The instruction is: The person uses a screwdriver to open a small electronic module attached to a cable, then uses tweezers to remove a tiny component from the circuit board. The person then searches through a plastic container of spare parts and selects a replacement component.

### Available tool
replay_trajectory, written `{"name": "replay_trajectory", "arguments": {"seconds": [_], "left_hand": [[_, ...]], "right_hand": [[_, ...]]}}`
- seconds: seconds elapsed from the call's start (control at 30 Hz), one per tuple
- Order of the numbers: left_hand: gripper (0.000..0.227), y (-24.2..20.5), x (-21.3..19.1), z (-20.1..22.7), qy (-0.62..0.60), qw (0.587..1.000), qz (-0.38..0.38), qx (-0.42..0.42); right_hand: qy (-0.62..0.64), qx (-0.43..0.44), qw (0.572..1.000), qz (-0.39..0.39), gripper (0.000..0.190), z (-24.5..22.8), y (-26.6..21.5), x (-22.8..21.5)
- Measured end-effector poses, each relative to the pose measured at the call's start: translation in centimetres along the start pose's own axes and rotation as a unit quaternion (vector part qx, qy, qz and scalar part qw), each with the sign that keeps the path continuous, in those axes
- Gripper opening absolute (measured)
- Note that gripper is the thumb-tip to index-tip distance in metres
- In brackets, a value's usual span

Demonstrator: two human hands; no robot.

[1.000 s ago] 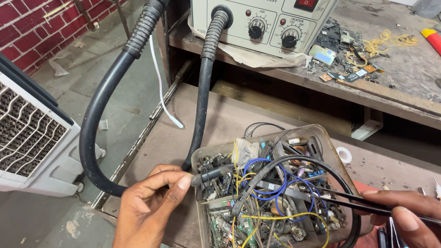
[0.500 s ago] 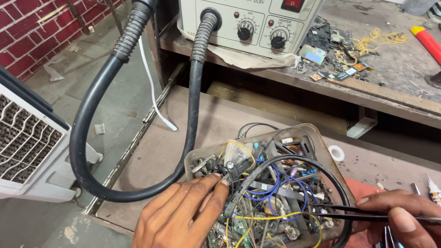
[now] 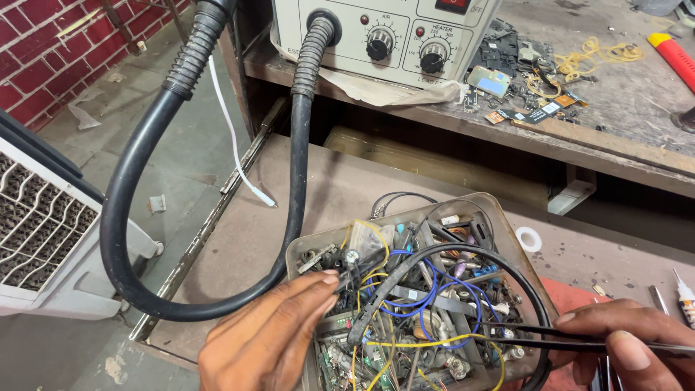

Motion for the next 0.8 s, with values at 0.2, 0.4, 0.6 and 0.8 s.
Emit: {"name": "replay_trajectory", "arguments": {"seconds": [0.2, 0.4, 0.6, 0.8], "left_hand": [[0.021, -0.1, -0.1, -1.3, -0.064, 0.995, 0.006, -0.073], [0.026, -0.7, 0.4, -3.0, -0.174, 0.970, -0.009, -0.170], [0.026, -0.9, 0.9, -3.3, -0.272, 0.938, 0.007, -0.214], [0.030, -1.0, 1.3, -4.0, -0.315, 0.912, 0.019, -0.263]], "right_hand": [[0.021, 0.074, 0.997, -0.007, 0.041, 4.8, -1.5, -3.6], [-0.014, 0.091, 0.996, -0.004, 0.041, 9.0, -1.6, -7.4], [-0.028, 0.102, 0.994, -0.019, 0.041, 8.7, -1.6, -7.6], [-0.013, 0.109, 0.993, -0.051, 0.041, 6.7, -1.4, -6.0]]}}
Point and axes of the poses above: each hand's wrist, its own y-axis towards the middle knuckle, its own x-axis out of the palm, z = x × y, the point moved 5 cm from there along y, towards the middle knuckle, and after that the axes turned 1 degree about x, right-handed, at the moved point
